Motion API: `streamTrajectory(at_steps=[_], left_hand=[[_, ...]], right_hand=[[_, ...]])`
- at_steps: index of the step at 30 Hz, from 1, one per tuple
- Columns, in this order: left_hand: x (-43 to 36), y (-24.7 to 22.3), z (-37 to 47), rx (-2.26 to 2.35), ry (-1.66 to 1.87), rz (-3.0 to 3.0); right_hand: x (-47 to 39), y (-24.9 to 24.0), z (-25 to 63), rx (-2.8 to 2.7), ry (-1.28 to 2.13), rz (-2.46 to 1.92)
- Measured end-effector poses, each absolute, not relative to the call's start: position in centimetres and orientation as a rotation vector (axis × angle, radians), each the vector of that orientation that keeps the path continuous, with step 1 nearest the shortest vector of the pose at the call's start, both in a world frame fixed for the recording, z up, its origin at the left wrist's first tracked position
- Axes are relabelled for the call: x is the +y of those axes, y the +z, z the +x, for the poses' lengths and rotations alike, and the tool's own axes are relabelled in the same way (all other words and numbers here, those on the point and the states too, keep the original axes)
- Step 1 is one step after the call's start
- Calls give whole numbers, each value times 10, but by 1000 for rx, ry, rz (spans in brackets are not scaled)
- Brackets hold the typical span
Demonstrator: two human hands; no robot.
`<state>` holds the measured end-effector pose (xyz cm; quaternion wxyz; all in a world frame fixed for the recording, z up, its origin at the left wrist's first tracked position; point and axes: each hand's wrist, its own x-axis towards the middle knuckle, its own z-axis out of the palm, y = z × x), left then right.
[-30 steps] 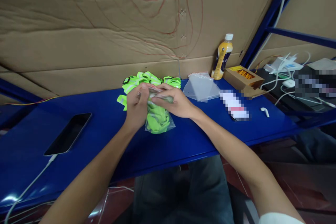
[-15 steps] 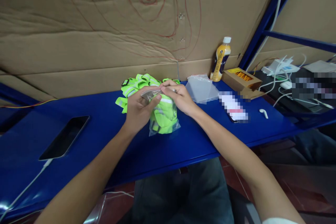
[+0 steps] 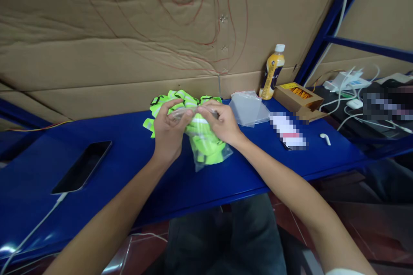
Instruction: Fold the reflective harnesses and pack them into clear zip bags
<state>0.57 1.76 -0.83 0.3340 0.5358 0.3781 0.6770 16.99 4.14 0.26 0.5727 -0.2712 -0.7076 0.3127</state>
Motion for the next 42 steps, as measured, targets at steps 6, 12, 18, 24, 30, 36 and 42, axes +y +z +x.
streamTrajectory(at_steps=[6, 12, 18, 24, 30, 36, 42], left_hand=[[12, -14, 18, 1011, 1655, 1363], [21, -19, 11, 897, 1722, 1355], [24, -19, 8, 1032, 1812, 1470], [21, -10, 5, 1086, 1897, 1670], [17, -4, 1, 1098, 1875, 1760], [18, -5, 0, 1131, 1889, 1781], [14, -2, -1, 1057, 1698, 1971]], right_hand=[[37, -3, 167, -1542, 494, -703], [43, -7, 166, -1500, 644, -695], [40, -9, 159, -1283, 972, -652], [39, -6, 161, -1258, 1073, -615], [39, -2, 170, -1507, 1014, -637], [34, -2, 169, -1573, 790, -719], [36, 3, 174, -1619, 1034, -633]])
